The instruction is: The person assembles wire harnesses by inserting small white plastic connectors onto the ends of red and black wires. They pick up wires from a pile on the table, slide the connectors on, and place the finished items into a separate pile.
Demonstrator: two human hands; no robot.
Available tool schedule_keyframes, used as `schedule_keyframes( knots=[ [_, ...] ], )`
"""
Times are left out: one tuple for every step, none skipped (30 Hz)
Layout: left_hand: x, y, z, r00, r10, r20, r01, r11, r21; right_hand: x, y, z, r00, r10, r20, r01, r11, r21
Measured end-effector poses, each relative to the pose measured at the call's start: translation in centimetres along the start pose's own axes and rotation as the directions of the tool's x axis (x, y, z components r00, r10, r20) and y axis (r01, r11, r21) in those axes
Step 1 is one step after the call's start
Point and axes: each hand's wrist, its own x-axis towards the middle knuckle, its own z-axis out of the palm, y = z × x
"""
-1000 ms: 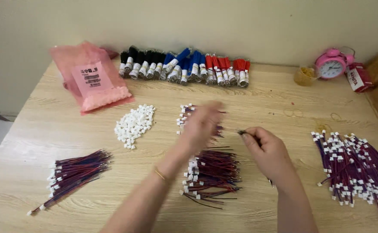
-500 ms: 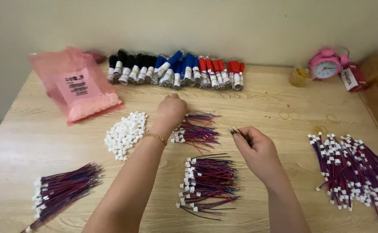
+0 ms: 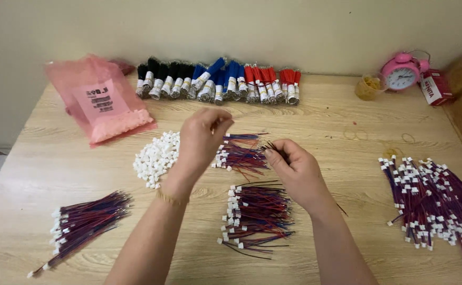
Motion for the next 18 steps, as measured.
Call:
schedule_keyframes(
  knots=[
    [-1.0,1.3,-0.6,1.000,0.001,-0.003,-0.001,1.000,0.002,-0.3,-0.9,0.1,1.000,-0.004,0.001,0.004,1.000,0.001],
    [-2.1,2.6,-1.2,0.999,-0.041,0.031,0.043,0.997,-0.070,-0.6,-1.9,0.2,1.000,-0.008,-0.004,0.008,1.000,-0.028],
    [-3.1,4.0,-1.7,0.994,-0.080,0.068,0.089,0.986,-0.140,-0.9,-2.8,0.4,1.000,-0.012,-0.008,0.012,0.998,-0.057],
    [-3.9,5.2,-2.0,0.995,-0.080,0.063,0.088,0.986,-0.139,-1.1,-3.6,0.5,1.000,-0.016,-0.006,0.016,0.998,-0.057],
    [-4.8,6.5,-2.2,0.982,-0.140,0.129,0.172,0.942,-0.289,-1.3,-4.4,0.7,0.999,-0.046,-0.005,0.044,0.990,-0.135],
    [-5.6,7.7,-2.4,0.961,-0.187,0.202,0.258,0.868,-0.425,-1.5,-5.2,0.9,0.997,-0.075,-0.003,0.073,0.975,-0.211],
    [-5.9,7.0,-1.8,0.962,-0.185,0.201,0.256,0.868,-0.426,-1.7,-5.4,0.9,0.997,-0.077,-0.004,0.075,0.974,-0.212],
    [-6.2,6.4,-1.1,0.952,-0.218,0.214,0.300,0.801,-0.518,-2.0,-5.6,0.8,0.996,-0.090,0.008,0.089,0.952,-0.293],
    [-6.5,5.7,-0.4,0.940,-0.249,0.233,0.341,0.721,-0.603,-2.3,-5.8,0.8,0.995,-0.100,0.020,0.100,0.923,-0.372],
    [-6.7,5.2,-0.1,0.940,-0.247,0.234,0.340,0.721,-0.604,-2.4,-5.9,0.8,0.995,-0.100,0.017,0.100,0.922,-0.373],
    [-6.9,4.8,0.2,0.932,-0.252,0.260,0.362,0.680,-0.637,-2.7,-6.0,0.8,0.995,-0.097,0.031,0.102,0.922,-0.373],
    [-7.0,4.3,0.6,0.923,-0.256,0.287,0.384,0.638,-0.668,-2.9,-6.0,0.8,0.995,-0.094,0.044,0.104,0.923,-0.372],
    [-7.2,4.4,0.6,0.923,-0.252,0.290,0.384,0.637,-0.669,-3.0,-6.0,0.7,0.995,-0.093,0.039,0.101,0.922,-0.373],
    [-7.3,4.4,0.6,0.916,-0.261,0.305,0.401,0.610,-0.683,-3.1,-6.1,0.6,0.997,-0.072,0.042,0.082,0.932,-0.352],
    [-7.5,4.4,0.5,0.908,-0.273,0.318,0.419,0.582,-0.697,-3.2,-6.0,0.5,0.998,-0.051,0.048,0.064,0.942,-0.329],
    [-7.7,4.4,0.8,0.908,-0.271,0.321,0.420,0.582,-0.697,-3.4,-6.3,0.8,0.998,-0.049,0.045,0.061,0.942,-0.330],
    [-8.0,4.3,1.0,0.907,-0.262,0.331,0.422,0.545,-0.724,-3.7,-6.6,1.1,0.999,-0.004,0.042,0.013,0.974,-0.225],
    [-8.2,4.2,1.2,0.906,-0.253,0.340,0.424,0.508,-0.750,-3.9,-6.9,1.3,0.998,0.042,0.045,-0.036,0.992,-0.117]
  ],
)
